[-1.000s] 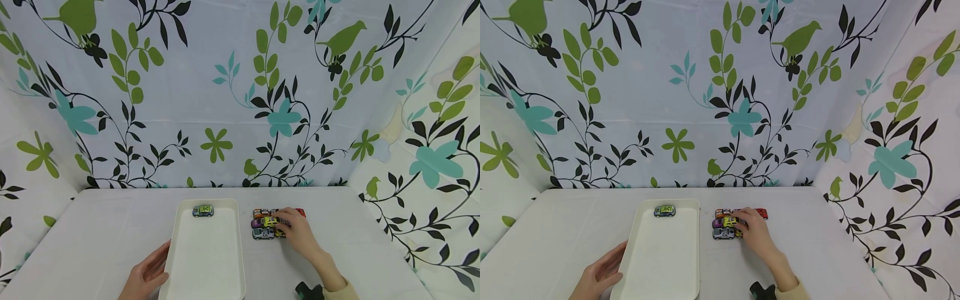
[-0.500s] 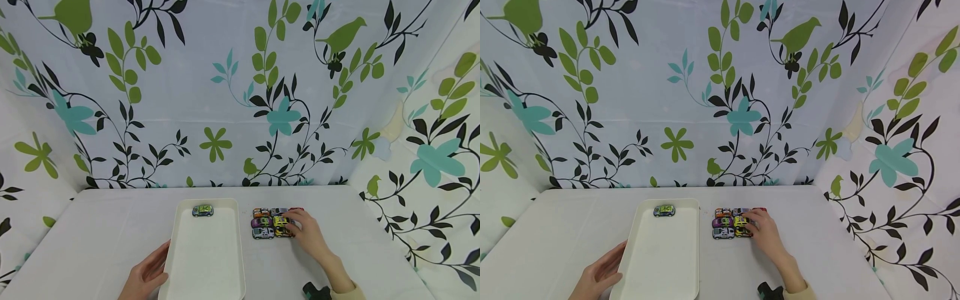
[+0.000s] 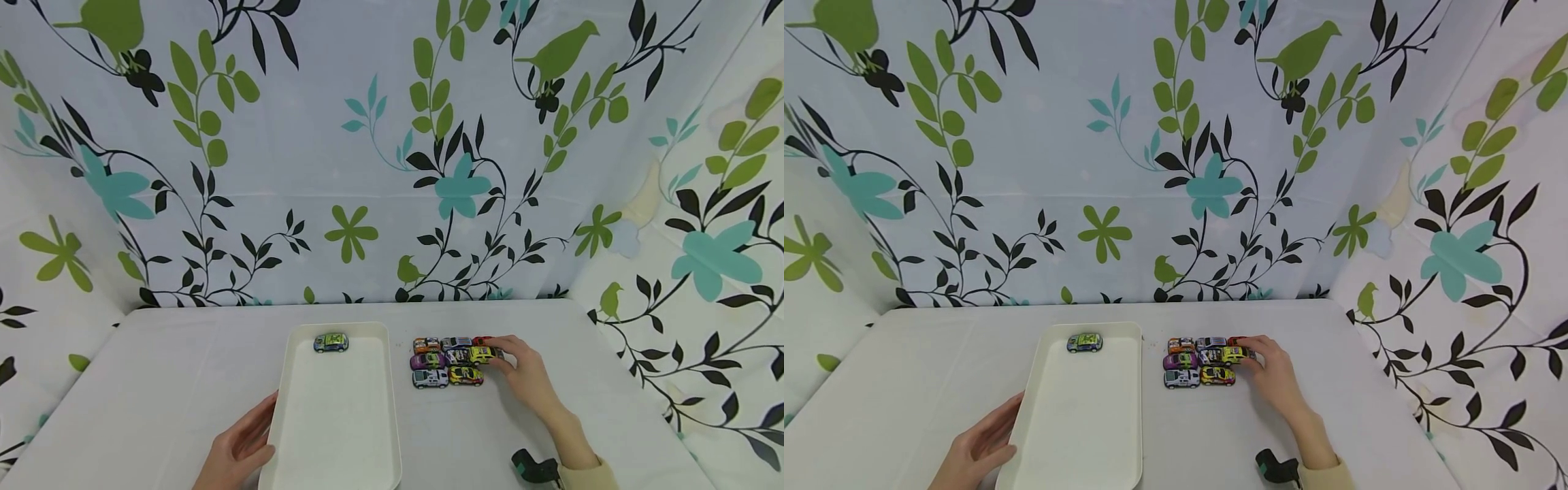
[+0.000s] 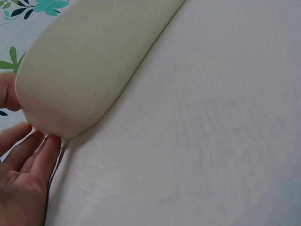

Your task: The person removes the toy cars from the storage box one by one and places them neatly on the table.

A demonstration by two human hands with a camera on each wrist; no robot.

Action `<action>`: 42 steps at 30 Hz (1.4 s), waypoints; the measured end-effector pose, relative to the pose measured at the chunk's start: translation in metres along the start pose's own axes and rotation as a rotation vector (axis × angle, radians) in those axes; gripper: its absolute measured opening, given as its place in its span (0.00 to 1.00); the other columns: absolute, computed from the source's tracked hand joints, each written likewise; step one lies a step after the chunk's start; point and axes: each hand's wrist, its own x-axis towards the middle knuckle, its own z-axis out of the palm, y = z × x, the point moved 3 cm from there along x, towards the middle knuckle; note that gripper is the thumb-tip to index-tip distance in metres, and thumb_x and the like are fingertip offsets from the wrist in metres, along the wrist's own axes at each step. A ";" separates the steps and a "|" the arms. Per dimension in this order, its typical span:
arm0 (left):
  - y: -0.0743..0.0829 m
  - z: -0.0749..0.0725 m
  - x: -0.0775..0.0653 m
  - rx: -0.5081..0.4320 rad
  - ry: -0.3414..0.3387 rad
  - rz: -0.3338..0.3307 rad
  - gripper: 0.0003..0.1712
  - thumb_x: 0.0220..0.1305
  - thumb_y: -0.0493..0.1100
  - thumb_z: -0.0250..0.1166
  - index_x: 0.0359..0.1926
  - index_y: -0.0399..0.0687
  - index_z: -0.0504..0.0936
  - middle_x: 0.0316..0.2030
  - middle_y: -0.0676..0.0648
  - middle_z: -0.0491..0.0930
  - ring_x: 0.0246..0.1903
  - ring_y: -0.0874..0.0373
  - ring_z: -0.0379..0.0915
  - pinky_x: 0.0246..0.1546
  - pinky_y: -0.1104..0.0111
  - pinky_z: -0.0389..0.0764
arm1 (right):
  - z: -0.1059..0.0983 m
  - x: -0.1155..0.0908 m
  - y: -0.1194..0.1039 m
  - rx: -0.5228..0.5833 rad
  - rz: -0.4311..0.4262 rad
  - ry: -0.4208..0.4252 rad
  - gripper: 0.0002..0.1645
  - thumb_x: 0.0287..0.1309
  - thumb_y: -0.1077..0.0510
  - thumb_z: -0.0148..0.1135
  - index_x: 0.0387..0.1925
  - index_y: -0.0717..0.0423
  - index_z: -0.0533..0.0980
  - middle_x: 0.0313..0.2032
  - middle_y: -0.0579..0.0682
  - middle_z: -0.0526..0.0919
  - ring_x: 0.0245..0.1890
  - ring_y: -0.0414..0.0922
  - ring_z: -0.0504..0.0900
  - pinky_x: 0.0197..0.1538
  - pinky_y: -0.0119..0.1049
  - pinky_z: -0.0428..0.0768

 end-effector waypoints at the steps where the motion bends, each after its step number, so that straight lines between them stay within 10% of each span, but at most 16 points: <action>1: 0.000 0.000 0.000 0.002 -0.001 0.002 0.36 0.64 0.21 0.56 0.69 0.15 0.51 0.67 0.62 0.70 0.65 0.72 0.65 0.61 0.79 0.73 | -0.001 0.000 0.002 0.001 0.012 -0.006 0.19 0.54 0.70 0.70 0.49 0.58 0.83 0.47 0.51 0.85 0.52 0.54 0.83 0.53 0.54 0.83; 31: -0.002 0.002 -0.001 0.071 0.102 -0.126 0.39 0.62 0.25 0.62 0.69 0.16 0.53 0.62 0.67 0.73 0.61 0.76 0.69 0.57 0.79 0.77 | 0.001 -0.005 0.036 0.014 0.097 -0.055 0.16 0.55 0.72 0.69 0.45 0.58 0.84 0.45 0.52 0.80 0.45 0.50 0.82 0.48 0.50 0.85; 42: -0.006 0.001 0.001 0.028 0.090 -0.076 0.38 0.62 0.22 0.60 0.69 0.14 0.54 0.64 0.63 0.73 0.61 0.74 0.69 0.56 0.78 0.78 | 0.002 -0.005 0.038 0.031 0.118 -0.042 0.22 0.53 0.72 0.70 0.51 0.59 0.83 0.47 0.53 0.80 0.45 0.51 0.82 0.50 0.51 0.84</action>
